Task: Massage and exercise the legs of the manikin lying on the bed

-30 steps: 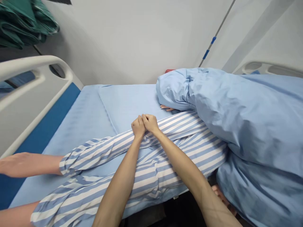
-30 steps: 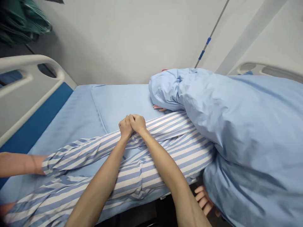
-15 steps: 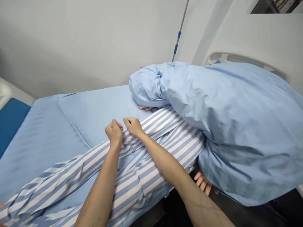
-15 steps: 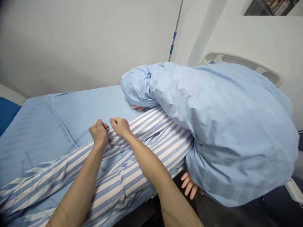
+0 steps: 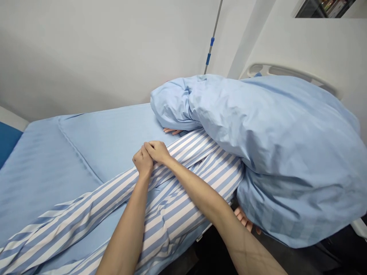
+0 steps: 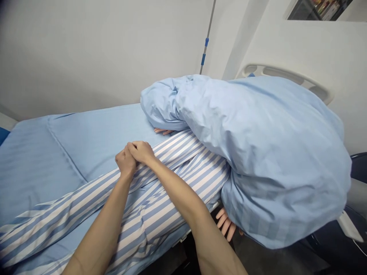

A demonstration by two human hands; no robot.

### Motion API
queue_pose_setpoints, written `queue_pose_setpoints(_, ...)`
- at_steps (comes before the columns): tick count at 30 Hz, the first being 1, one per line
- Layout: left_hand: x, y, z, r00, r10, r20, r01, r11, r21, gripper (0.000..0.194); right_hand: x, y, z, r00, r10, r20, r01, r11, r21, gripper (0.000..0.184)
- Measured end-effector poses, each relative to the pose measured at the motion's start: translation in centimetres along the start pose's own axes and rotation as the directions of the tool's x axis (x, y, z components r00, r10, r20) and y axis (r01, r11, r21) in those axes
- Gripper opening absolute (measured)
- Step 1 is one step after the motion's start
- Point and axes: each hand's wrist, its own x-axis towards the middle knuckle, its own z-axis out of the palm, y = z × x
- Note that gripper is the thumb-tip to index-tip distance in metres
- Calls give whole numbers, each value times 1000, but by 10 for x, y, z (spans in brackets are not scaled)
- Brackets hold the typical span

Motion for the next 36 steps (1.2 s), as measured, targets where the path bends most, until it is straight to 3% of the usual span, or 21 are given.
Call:
queue_pose_setpoints(7,-8,9,-4,996,-77,52,84,988,-129,44,-1,15,-30,999,3,40,3,990,-139,42)
queue_pose_setpoints(11,-1,21,0,988,-157,-4,150,954,-259,40,-1,20,-29,999,17,35,-14,996,-83,45)
queue_pose_setpoints(14,3,35,14,993,-118,-17,106,939,-328,40,2,23,-28,999,34,7,-34,999,-20,45)
queue_pose_setpoints(19,-13,40,38,997,-26,-78,17,993,-114,41,5,31,-25,996,45,-79,-33,989,146,45)
queue_pose_setpoints(22,-22,35,42,995,43,-86,-45,999,-20,42,7,28,-26,994,67,-89,-53,988,143,44)
queue_pose_setpoints(29,-21,31,40,998,66,-25,-66,998,-3,44,8,18,-57,999,-25,29,31,974,-224,40)
queue_pose_setpoints(36,-19,32,40,999,15,32,-10,991,-132,46,6,40,-57,997,44,-57,-55,979,-197,40)
